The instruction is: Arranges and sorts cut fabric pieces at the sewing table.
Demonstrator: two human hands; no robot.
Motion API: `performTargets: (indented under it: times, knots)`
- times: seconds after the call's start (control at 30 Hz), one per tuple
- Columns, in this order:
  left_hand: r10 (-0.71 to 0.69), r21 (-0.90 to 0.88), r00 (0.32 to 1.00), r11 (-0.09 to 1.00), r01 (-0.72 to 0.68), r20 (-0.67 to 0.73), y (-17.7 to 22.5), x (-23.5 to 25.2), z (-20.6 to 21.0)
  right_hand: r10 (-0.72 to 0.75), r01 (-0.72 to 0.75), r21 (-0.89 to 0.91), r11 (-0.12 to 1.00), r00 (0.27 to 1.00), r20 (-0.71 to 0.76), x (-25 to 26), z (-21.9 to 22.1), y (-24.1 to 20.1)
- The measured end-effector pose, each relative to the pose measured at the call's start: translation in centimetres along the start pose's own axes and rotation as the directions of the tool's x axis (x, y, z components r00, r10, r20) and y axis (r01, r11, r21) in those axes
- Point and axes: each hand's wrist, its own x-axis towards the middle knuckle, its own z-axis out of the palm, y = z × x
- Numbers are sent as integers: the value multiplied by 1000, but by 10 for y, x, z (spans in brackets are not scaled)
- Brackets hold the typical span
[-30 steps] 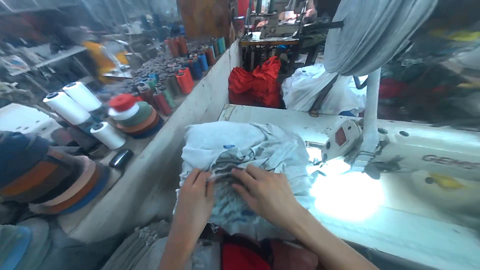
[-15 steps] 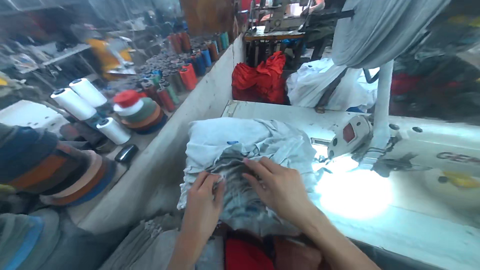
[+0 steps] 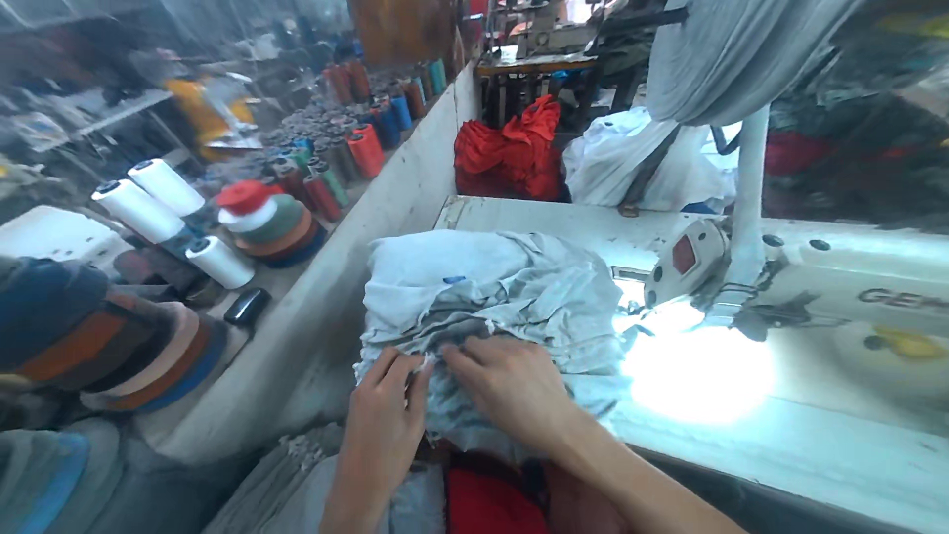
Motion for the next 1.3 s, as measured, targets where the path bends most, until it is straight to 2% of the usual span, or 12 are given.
performTargets:
  times: [0.17, 0.27, 0.37, 0.5, 0.73, 0.97, 1.1, 1.2, 1.3]
  knots:
    - [-45, 8, 998, 999, 45, -41, -7, -3, 3, 75, -75, 4, 997, 996, -46, -7, -8, 10]
    - [-48, -10, 999, 999, 47, -12, -3, -1, 18, 116, -116, -5, 993, 993, -35, -13, -13, 16]
    - [-19, 16, 1000, 1000, 19, -7, -8, -1, 31, 106, -106, 0, 994, 994, -3, -15, -14, 14]
    - [-49, 52, 999, 997, 49, -10, -8, -8, 14, 73, -73, 11, 997, 997, 19, -11, -11, 6]
    - [-101, -66, 994, 993, 99, -33, -3, -17, 8, -51, 50, 19, 999, 998, 34, 2, 10, -14]
    - [-77, -26, 997, 997, 76, -27, -5, -12, 27, 114, -114, 2, 993, 993, -24, -17, -13, 14]
    - [-44, 22, 999, 999, 44, -18, -3, -8, 35, 113, -113, -5, 994, 993, 15, -24, -15, 14]
    - [-38, 92, 999, 995, 39, -19, -1, -13, 21, 82, -81, -20, 996, 997, 11, -21, -11, 6]
    - [-52, 83, 999, 995, 53, -12, 2, -21, 10, 44, -43, -27, 999, 999, 29, -14, -3, -9]
